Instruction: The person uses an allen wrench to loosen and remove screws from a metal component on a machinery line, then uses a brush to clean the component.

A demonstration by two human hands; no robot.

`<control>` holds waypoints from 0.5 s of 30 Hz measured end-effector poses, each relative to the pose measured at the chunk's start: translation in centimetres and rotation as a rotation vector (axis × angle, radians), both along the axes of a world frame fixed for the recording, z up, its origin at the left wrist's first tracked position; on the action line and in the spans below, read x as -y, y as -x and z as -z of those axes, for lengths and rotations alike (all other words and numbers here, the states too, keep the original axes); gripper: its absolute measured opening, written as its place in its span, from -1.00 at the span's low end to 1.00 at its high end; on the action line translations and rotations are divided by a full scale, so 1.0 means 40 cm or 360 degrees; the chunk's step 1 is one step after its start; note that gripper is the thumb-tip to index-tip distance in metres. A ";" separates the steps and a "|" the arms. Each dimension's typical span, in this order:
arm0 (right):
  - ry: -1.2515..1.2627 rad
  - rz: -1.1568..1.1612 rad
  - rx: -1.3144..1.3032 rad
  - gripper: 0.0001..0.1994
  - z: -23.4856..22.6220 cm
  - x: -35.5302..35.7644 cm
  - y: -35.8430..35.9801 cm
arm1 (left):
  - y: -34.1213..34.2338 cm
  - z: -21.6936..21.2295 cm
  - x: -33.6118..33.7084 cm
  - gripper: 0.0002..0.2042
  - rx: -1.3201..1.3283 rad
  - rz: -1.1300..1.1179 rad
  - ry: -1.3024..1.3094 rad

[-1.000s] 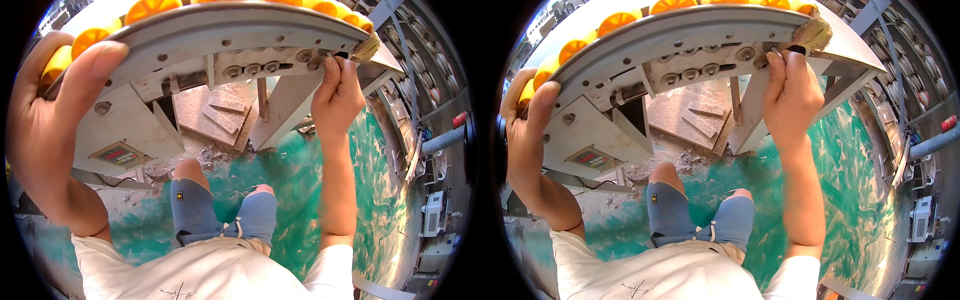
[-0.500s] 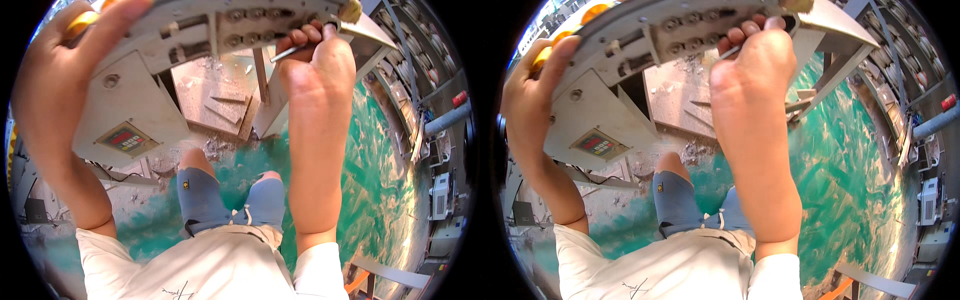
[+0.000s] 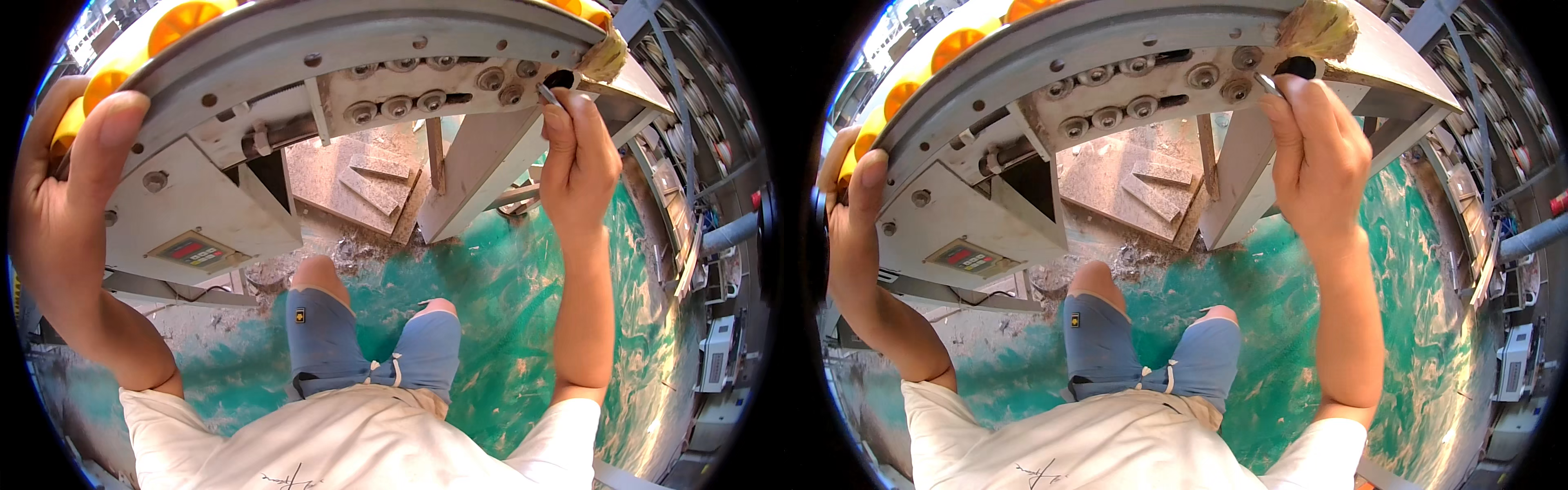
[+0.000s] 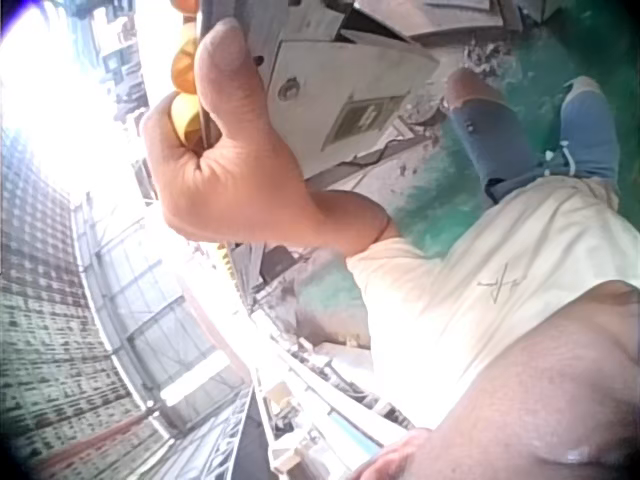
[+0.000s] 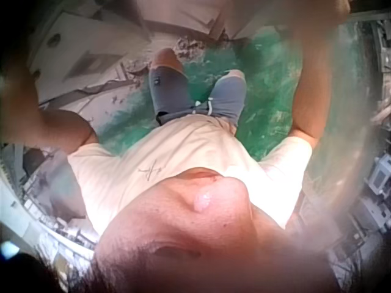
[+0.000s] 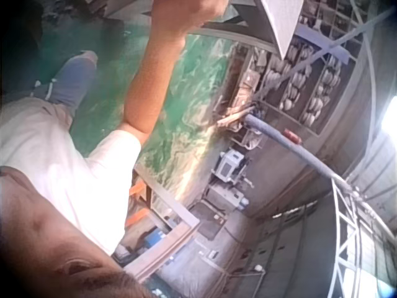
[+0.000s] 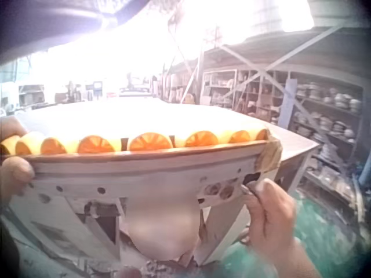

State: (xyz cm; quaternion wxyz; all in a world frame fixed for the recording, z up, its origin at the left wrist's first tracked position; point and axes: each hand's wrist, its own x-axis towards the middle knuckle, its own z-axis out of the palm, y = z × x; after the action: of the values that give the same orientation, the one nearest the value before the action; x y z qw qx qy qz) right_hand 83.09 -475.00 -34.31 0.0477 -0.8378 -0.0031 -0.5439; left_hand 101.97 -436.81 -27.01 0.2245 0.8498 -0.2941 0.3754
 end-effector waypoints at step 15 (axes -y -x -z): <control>0.1172 0.0229 -0.0058 -0.70 -0.121 0.074 0.003 | 0.092 -0.070 0.139 -0.57 -0.0179 0.0640 0.0494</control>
State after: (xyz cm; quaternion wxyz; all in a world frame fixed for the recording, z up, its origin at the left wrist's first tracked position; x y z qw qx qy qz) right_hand 82.96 -477.95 -29.45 -0.2951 -0.8065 -0.1387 -0.4933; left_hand 98.29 -442.36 -24.20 0.4384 0.7491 -0.3831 0.3161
